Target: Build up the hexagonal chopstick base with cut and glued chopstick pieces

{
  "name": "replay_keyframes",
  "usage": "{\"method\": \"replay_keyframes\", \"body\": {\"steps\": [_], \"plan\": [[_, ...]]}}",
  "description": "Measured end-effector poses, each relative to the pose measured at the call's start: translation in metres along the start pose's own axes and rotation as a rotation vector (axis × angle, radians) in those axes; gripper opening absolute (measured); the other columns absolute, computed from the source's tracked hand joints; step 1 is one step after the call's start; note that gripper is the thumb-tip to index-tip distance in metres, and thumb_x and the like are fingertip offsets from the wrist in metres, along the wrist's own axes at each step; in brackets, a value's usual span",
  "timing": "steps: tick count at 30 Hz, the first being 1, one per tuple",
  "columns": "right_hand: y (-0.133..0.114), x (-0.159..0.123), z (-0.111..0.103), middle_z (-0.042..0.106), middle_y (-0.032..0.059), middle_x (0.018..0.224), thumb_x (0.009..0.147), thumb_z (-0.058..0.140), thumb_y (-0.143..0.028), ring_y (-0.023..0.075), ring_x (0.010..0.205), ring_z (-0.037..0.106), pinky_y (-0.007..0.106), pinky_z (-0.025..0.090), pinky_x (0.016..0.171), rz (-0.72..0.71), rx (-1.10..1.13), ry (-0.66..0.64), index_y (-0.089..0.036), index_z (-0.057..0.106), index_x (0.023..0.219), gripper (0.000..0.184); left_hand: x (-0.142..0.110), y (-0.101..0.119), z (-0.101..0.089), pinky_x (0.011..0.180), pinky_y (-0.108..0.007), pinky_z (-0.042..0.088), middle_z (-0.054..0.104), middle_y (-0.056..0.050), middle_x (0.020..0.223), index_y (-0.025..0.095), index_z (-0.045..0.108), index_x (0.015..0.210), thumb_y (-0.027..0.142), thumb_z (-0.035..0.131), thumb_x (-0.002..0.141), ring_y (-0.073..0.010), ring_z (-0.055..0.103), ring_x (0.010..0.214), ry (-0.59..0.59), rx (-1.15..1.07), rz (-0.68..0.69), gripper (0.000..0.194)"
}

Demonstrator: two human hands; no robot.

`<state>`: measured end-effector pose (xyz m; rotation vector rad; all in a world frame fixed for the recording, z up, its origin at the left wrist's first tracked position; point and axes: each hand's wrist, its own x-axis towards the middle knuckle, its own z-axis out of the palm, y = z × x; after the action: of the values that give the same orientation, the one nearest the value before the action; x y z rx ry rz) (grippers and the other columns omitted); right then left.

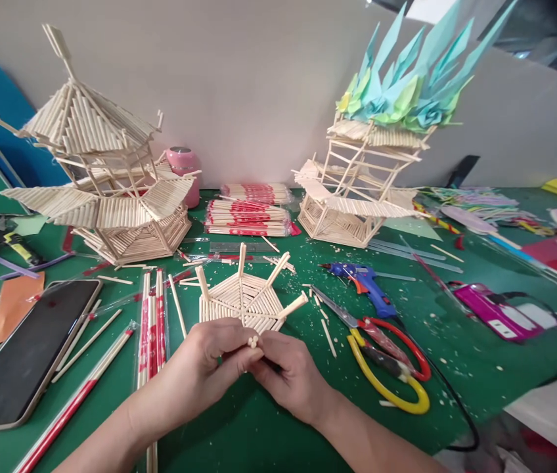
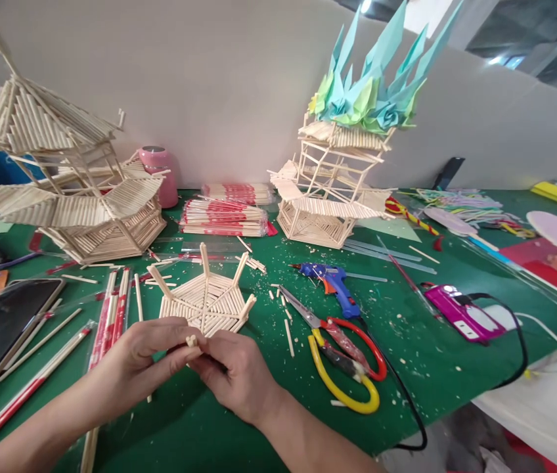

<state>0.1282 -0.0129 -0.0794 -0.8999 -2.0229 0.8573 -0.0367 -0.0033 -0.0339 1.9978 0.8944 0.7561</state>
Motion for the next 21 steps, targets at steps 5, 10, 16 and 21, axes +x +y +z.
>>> {"method": "replay_keyframes", "body": {"steps": [5, 10, 16, 21], "plan": [[-0.003, -0.001, -0.004, 0.043, -0.0009, 0.058, 0.083, 0.044, -0.023, 0.0125, 0.054, 0.043, 0.024, 0.035, 0.05, 0.02, 0.016, -0.025, -0.017, 0.051, 0.065, 0.021, 0.0, 0.002, -0.002, 0.056, -0.022, 0.04, 0.059, -0.004, 0.068, 0.013, 0.059, 0.069, 0.02, 0.043, 0.087, -0.0116, 0.052, 0.061, -0.002, 0.009, 0.035, 0.024], [-0.007, -0.003, -0.011, 0.055, 0.0042, 0.069, 0.085, 0.038, -0.021, 0.0145, 0.061, 0.051, 0.026, 0.042, 0.056, 0.025, 0.138, 0.044, -0.014, 0.061, 0.084, 0.024, 0.0, 0.003, -0.002, 0.056, -0.022, 0.04, 0.057, -0.002, 0.064, 0.013, 0.061, 0.071, 0.018, 0.045, 0.086, -0.0112, 0.051, 0.06, -0.005, 0.015, 0.035, 0.023], [-0.005, -0.003, -0.01, 0.058, 0.0058, 0.072, 0.084, 0.042, -0.02, 0.0155, 0.063, 0.053, 0.027, 0.044, 0.056, 0.038, 0.138, 0.076, -0.015, 0.062, 0.087, 0.021, 0.001, 0.002, -0.002, 0.055, -0.022, 0.039, 0.057, -0.002, 0.063, 0.013, 0.061, 0.072, 0.019, 0.045, 0.086, -0.0108, 0.05, 0.059, 0.004, 0.019, 0.045, 0.023], [-0.005, -0.002, -0.006, 0.05, 0.0015, 0.064, 0.079, 0.048, -0.021, 0.0118, 0.052, 0.044, 0.024, 0.038, 0.048, 0.028, 0.067, 0.06, -0.014, 0.061, 0.085, 0.015, 0.001, 0.002, -0.002, 0.056, -0.022, 0.039, 0.057, -0.002, 0.064, 0.012, 0.062, 0.073, 0.017, 0.045, 0.086, -0.0113, 0.05, 0.06, -0.006, 0.007, 0.033, 0.022]]}}
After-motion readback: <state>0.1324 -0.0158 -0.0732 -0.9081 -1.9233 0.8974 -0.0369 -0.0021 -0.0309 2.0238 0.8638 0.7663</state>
